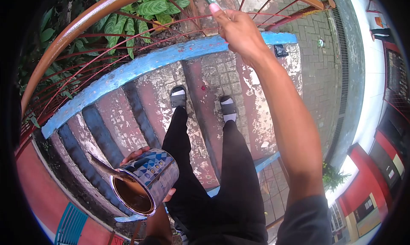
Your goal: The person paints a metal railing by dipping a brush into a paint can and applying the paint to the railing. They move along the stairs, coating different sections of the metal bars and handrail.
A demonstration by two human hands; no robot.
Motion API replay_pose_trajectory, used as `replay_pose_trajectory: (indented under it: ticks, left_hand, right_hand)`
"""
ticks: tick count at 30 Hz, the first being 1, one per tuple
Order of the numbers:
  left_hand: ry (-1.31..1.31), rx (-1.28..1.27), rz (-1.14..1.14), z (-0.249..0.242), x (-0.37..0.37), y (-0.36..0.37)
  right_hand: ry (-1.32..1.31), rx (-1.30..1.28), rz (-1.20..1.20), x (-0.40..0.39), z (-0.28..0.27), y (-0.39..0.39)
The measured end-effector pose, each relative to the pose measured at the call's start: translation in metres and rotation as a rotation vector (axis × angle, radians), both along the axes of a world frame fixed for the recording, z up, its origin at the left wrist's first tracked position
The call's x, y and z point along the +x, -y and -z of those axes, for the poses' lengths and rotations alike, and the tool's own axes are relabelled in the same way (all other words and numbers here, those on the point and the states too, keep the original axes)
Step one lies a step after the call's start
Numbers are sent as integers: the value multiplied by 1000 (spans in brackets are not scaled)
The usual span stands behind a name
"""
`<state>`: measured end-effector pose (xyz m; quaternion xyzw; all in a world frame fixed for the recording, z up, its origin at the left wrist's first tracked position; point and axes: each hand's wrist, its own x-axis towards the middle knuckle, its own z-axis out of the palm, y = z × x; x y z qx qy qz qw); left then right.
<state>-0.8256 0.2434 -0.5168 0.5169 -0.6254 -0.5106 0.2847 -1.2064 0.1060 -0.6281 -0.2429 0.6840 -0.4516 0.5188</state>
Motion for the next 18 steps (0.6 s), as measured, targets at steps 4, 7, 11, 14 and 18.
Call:
replay_pose_trajectory:
  ticks: [4,7,11,14,18]
  left_hand:
    - [-58,56,-25,-4,-11,7]
    - [-128,39,-48,-1,-21,9]
    - [-73,-162,54,20,-5,2]
    - [-126,-84,2,10,-19,8]
    - [-126,-69,8,7,-28,11]
  right_hand:
    - [50,45,144,-35,19,-17]
    - [98,43,213,-55,36,-30]
    - [203,5,479,-65,62,-49]
    - [-118,176,610,-53,59,-67]
    - [-477,81,317,-26,68,-84]
